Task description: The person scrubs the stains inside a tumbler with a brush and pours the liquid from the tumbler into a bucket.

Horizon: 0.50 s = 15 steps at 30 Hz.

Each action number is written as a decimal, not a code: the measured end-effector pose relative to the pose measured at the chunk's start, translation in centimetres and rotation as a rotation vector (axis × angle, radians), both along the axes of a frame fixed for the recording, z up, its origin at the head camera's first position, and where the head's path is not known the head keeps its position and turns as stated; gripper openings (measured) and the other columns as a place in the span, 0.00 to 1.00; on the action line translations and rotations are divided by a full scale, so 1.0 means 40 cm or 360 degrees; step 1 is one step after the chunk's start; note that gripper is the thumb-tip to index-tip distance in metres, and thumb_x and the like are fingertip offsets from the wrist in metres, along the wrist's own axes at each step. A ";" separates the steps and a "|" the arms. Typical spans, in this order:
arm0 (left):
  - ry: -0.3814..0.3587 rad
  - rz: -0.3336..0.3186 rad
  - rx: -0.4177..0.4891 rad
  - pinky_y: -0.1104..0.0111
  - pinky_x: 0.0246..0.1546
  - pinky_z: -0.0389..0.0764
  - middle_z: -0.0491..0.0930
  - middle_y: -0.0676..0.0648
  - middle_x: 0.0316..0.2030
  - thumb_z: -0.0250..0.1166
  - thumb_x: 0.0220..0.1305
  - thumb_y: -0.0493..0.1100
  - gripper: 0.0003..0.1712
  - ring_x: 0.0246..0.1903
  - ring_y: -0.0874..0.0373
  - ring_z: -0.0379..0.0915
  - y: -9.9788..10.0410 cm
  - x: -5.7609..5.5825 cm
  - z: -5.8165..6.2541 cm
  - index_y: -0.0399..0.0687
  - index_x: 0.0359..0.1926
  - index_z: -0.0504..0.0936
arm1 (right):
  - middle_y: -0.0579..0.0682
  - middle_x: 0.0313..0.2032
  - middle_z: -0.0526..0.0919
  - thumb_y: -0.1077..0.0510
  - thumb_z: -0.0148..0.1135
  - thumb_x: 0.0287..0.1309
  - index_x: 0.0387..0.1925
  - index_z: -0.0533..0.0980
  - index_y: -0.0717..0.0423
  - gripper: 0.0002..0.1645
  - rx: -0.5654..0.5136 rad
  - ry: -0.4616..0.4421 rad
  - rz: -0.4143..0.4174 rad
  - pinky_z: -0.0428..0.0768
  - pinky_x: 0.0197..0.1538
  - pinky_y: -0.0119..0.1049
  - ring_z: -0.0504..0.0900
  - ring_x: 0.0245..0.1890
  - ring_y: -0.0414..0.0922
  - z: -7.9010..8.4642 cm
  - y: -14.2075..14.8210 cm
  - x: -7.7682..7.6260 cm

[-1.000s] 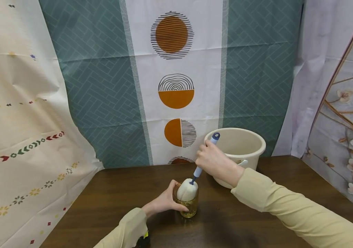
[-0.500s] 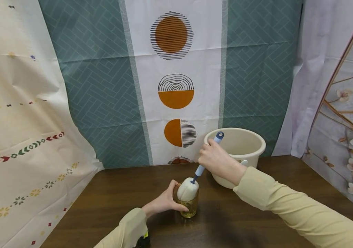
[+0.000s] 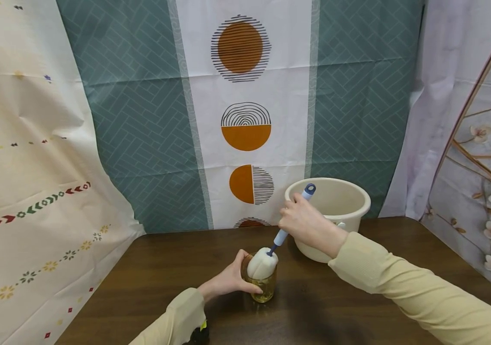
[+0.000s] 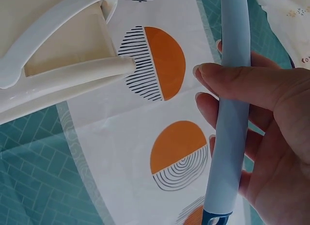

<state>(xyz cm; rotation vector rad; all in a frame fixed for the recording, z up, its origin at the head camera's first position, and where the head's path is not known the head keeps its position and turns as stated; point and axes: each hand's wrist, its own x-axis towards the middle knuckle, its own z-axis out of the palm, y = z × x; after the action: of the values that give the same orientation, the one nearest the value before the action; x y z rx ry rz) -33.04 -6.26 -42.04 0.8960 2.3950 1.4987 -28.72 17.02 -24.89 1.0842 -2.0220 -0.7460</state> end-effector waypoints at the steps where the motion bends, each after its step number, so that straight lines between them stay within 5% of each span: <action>1: 0.0001 -0.0002 0.0001 0.65 0.44 0.66 0.67 0.51 0.42 0.76 0.40 0.47 0.37 0.42 0.59 0.67 0.000 0.000 0.000 0.47 0.43 0.58 | 0.46 0.24 0.77 0.57 0.72 0.33 0.24 0.82 0.43 0.10 -0.0003 -0.0003 0.0000 0.63 0.29 0.39 0.71 0.23 0.45 0.000 0.000 0.000; 15: 0.0000 0.0004 -0.0014 0.64 0.44 0.66 0.66 0.50 0.42 0.76 0.40 0.47 0.37 0.42 0.59 0.66 -0.001 0.000 -0.001 0.47 0.44 0.58 | 0.45 0.23 0.76 0.59 0.72 0.33 0.23 0.82 0.42 0.10 -0.0022 -0.0098 -0.0020 0.62 0.26 0.38 0.70 0.21 0.45 0.006 0.000 0.005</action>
<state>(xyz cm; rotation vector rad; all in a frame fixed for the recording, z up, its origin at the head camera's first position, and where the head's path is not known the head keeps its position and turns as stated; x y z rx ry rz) -33.06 -6.30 -42.08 0.8910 2.4016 1.4884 -28.54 17.01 -24.66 1.0997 -2.0843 -0.7118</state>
